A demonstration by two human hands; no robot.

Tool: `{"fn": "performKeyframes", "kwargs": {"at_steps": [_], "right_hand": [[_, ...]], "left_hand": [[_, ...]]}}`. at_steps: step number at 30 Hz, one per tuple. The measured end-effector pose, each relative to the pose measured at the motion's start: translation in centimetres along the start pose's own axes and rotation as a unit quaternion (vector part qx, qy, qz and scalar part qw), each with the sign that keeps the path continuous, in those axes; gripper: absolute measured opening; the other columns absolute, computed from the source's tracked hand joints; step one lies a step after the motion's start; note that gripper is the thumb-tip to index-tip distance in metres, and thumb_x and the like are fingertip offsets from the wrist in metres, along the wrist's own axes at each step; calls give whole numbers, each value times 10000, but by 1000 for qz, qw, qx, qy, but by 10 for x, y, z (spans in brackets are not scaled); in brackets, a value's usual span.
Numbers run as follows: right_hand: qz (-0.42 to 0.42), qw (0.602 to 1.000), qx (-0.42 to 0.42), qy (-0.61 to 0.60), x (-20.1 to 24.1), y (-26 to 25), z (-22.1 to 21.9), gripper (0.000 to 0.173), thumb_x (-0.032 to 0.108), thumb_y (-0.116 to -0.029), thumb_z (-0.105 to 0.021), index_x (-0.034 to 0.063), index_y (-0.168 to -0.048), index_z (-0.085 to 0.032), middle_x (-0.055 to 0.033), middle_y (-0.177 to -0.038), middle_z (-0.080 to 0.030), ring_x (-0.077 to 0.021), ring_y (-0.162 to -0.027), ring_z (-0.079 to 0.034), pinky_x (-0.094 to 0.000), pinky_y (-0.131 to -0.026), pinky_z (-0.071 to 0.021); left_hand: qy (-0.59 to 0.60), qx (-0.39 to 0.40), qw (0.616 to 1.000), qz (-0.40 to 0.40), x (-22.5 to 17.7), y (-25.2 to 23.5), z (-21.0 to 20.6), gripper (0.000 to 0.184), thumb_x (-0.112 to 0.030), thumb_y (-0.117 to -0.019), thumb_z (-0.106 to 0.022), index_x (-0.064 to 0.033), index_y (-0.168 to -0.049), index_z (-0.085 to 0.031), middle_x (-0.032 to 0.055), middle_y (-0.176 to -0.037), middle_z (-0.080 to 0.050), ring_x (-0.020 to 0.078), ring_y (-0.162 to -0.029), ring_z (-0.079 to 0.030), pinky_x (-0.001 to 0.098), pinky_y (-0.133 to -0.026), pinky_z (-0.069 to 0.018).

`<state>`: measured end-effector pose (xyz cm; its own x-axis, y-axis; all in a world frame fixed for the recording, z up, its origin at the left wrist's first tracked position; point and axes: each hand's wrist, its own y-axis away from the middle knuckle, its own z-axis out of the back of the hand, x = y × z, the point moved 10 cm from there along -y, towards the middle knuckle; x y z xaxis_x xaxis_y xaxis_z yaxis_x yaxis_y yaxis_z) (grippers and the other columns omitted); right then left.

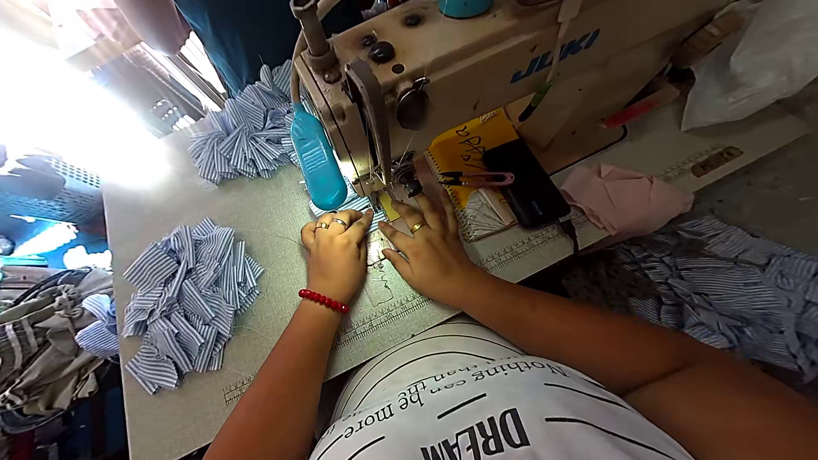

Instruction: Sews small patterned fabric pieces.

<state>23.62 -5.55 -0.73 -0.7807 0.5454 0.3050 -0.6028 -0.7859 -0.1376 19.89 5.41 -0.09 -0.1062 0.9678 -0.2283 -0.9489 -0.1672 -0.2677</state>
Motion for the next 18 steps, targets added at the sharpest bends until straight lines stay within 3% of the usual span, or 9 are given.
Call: {"fn": "performKeyframes", "kwargs": {"at_steps": [4, 8, 18], "right_hand": [[-17, 999, 37, 14, -1, -1, -4, 499, 461, -1056, -453, 240, -1487, -574, -117, -1636, -394, -397, -1570, -188, -736, -1199, -20], [-27, 999, 44, 12, -2, -2, -6, 521, 479, -1059, -443, 248, -1517, -535, -119, -1639, -387, -388, -1574, -176, -730, -1204, -20], [-11, 1000, 23, 0, 0, 1, -5, 486, 461, -1050, -485, 238, -1468, -591, -133, -1589, -456, -386, -1565, -208, -704, -1222, -59]], "left_hand": [[-7, 0, 1000, 3, 2, -3, -1, 352, -86, -989, -533, -176, -1251, -751, 82, -1204, -708, 310, -1143, -626, 585, -944, -393], [-14, 3, 1000, 8, 5, -7, -2, 363, -87, -994, -519, -186, -1259, -747, 77, -1216, -704, 304, -1138, -627, 588, -952, -393], [-32, 4, 999, 33, 15, -15, -3, 395, -65, -989, -503, -191, -1282, -735, 82, -1250, -695, 323, -1176, -612, 617, -966, -382]]}}
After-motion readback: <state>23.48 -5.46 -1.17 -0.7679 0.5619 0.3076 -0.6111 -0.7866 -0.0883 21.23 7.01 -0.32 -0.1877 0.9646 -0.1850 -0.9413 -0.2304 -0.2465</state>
